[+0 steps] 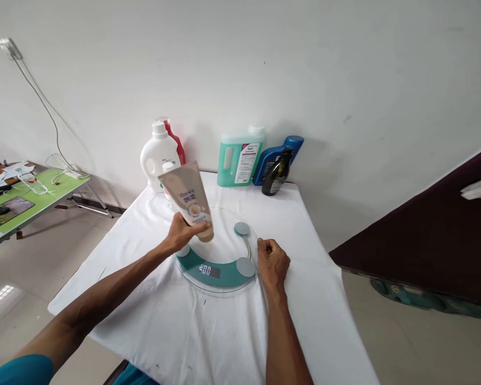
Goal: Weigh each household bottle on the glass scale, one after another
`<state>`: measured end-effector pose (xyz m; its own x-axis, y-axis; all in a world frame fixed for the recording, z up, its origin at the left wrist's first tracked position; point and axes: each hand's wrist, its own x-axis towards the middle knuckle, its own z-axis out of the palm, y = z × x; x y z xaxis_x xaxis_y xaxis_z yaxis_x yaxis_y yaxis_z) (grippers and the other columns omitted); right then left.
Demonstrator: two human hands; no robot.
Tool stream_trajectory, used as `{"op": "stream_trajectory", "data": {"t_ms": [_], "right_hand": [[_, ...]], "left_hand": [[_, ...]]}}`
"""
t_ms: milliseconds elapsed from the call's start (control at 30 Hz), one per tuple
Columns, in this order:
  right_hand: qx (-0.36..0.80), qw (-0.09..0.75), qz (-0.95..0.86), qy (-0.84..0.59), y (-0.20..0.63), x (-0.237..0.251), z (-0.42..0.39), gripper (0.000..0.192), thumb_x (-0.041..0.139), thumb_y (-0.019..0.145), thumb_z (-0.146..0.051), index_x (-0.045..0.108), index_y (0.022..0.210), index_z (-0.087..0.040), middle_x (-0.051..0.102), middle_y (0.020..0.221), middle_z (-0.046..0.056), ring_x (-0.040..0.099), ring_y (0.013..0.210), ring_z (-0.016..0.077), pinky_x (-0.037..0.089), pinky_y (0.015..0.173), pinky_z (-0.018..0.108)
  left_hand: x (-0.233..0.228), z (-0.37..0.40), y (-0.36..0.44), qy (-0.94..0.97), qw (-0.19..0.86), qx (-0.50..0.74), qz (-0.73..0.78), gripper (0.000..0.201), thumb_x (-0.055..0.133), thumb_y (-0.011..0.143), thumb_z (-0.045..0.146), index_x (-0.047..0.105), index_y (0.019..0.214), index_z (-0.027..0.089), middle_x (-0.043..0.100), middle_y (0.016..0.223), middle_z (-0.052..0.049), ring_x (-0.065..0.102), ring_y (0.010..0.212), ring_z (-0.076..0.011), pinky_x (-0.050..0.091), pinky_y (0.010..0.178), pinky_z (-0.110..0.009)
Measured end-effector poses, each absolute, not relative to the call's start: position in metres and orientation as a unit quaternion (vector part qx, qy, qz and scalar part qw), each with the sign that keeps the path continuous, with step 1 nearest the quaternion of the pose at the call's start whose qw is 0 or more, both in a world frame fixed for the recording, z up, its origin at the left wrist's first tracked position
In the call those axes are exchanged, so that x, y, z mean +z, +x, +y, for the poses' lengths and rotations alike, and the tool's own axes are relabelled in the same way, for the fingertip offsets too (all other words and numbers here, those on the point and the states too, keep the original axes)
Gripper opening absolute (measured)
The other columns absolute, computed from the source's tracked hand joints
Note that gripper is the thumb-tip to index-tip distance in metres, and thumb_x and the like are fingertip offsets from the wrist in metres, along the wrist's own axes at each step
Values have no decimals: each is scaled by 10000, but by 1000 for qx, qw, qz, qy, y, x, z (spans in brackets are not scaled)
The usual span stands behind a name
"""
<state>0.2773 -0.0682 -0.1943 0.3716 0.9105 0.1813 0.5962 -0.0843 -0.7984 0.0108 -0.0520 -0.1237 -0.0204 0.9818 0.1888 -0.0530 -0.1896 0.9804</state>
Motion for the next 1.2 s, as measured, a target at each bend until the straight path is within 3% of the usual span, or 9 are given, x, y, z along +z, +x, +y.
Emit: {"op": "stream_trajectory", "data": {"t_ms": [433,567,700,767,867,967,1100,1200], "right_hand": [[175,430,-523,-715,276,-196,-64,426,447,811,-672,545,676,-280,707,688,97,588,688,250,433,737,393],[179,427,-528,-712,275,-193,-67,410,458,832,-650,545,682,-278,696,684,85,583,685,245,430,734,382],[178,429,-528,-711,276,-194,-68,419,463,841,-656,551,682,-279,675,652,73,573,659,240,424,703,369],[178,428,-526,-713,277,-196,-66,420,468,832,-659,558,682,-278,677,651,75,576,663,242,421,696,366],[168,425,-526,-717,277,-198,-64,408,478,814,-650,560,671,-277,680,652,81,581,676,247,419,696,367],[163,423,-522,-723,276,-199,-63,403,483,806,-644,558,663,-275,669,640,75,580,662,242,427,713,372],[171,416,-513,-731,274,-195,-64,402,482,788,-645,560,661,-272,652,623,65,582,646,238,440,733,377],[173,417,-509,-733,273,-194,-64,394,480,786,-641,550,655,-277,647,611,63,571,638,235,441,738,377]], "left_hand": [[-142,-37,44,624,413,464,474,403,992,659,303,760,946,142,827,952,-104,786,886,-273,641,777,-390],[-140,-41,42,646,400,444,475,455,988,682,359,743,1005,152,819,974,-104,778,895,-270,634,784,-390],[-133,-44,25,662,375,482,435,649,1010,648,430,729,1175,178,799,1195,-131,762,1077,-287,619,948,-430],[-133,-43,6,635,353,532,434,602,957,727,482,723,1204,198,782,1239,-122,746,1120,-265,595,1003,-419],[-144,-36,-28,548,315,597,494,377,756,918,567,721,975,196,763,974,-72,716,916,-203,580,875,-348],[-161,-26,-54,471,285,622,557,450,637,984,600,627,769,205,638,754,-22,582,717,-160,501,716,-300],[-176,-17,-66,446,322,606,574,504,591,999,626,570,709,215,506,638,15,453,614,-142,423,642,-292],[-178,-15,-64,451,336,600,569,495,584,996,628,576,715,220,490,627,17,441,602,-148,415,632,-297]]}}
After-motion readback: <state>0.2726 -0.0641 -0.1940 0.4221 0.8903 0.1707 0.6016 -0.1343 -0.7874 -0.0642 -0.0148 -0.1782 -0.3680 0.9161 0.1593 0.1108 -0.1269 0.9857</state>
